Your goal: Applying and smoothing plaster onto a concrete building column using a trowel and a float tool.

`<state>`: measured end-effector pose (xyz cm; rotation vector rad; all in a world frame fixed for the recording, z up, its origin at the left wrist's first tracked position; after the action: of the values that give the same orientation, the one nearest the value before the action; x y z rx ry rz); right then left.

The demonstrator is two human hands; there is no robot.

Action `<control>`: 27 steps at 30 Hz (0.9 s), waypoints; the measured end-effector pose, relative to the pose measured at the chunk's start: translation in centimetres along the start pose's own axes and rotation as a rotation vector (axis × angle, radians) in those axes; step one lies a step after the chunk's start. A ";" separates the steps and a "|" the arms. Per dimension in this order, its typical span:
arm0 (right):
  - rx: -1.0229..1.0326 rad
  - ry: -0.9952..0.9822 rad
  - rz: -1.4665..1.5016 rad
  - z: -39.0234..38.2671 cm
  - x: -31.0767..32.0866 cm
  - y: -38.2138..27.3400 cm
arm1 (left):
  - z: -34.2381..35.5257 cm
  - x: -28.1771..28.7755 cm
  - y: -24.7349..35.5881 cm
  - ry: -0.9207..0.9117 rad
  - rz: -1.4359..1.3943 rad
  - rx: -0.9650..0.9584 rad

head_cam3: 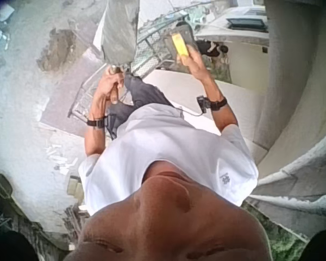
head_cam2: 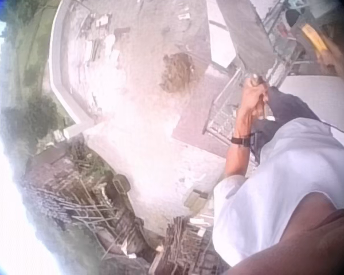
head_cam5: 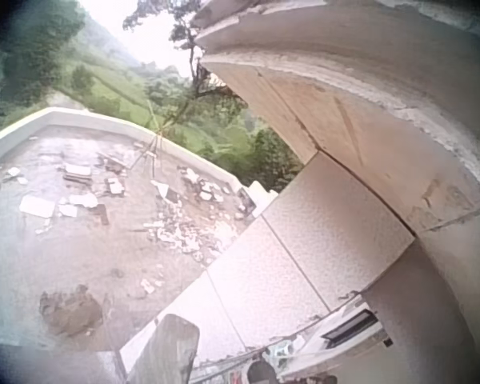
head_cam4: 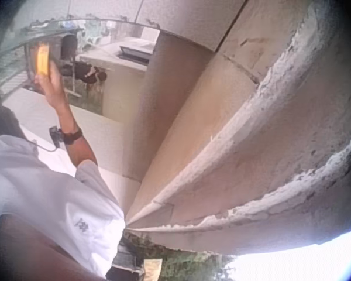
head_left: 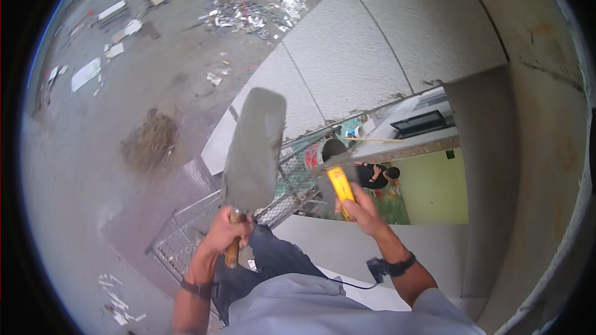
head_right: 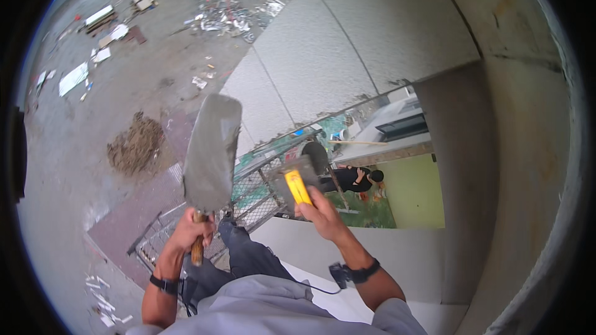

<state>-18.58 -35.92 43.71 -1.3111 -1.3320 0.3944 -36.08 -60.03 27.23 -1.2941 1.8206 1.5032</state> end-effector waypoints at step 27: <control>0.974 0.356 -1.255 -3.2 3.9 -14.4 | -2.9 -3.7 8.0 0.027 1.158 -0.367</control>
<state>-21.08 -38.69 58.51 0.3380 -1.1468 -0.1054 -40.65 -61.56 35.12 -0.2587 2.5557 2.4491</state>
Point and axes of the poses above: each hand's wrist, its own z-axis towards the middle knuckle, its own x-axis out of the back of the hand, y = z × x, the point moved 2 cm from there along z, towards the middle knuckle, and after that the axes turned 4 degrees about -z, right-handed, at the moved point
